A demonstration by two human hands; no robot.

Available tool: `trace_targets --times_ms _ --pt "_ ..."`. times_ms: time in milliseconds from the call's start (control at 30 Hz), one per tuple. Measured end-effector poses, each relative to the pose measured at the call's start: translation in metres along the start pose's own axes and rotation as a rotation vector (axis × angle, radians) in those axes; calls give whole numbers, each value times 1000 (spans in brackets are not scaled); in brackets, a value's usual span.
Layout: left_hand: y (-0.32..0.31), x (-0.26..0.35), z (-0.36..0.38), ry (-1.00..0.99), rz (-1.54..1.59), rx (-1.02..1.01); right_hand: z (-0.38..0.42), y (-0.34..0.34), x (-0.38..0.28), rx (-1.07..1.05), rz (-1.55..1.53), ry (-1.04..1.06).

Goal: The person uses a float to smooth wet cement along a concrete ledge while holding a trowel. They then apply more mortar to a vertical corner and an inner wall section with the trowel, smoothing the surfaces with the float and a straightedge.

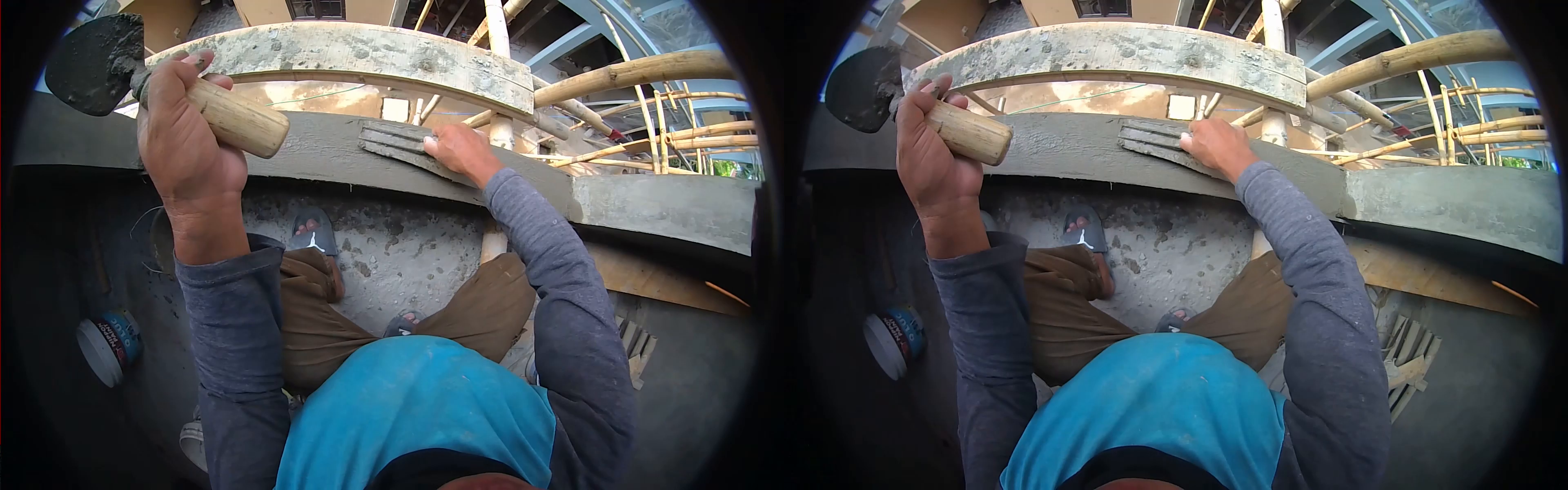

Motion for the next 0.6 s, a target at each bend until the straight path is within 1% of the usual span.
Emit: trace_targets --times_ms 67,133,267,333,367,433,600 --pt "13 4 -4 -7 18 59 8 -2 19 29 -6 -47" --pt "24 7 -5 -7 42 37 12 -12 48 18 -4 -33" --pt "37 18 1 -46 18 81 38 -1 63 52 -13 -48" --pt "40 17 1 -40 40 86 41 -5 59 98 53 37" --pt "40 16 0 -42 41 88 37 -10 56 98 54 40" --pt "37 13 -3 -43 101 60 25 -14 31 139 5 48" --pt "24 10 0 -16 73 30 -11 -15 -17 111 11 32"
Point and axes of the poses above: each hand's wrist, its own z-axis away from the middle knuckle, its own y-axis out of the back of the hand, x = y × z, the point moved 7 cm from there along -z, towards the middle knuckle, and after that the axes turned 10 degrees about y, right-handed, at the moved point
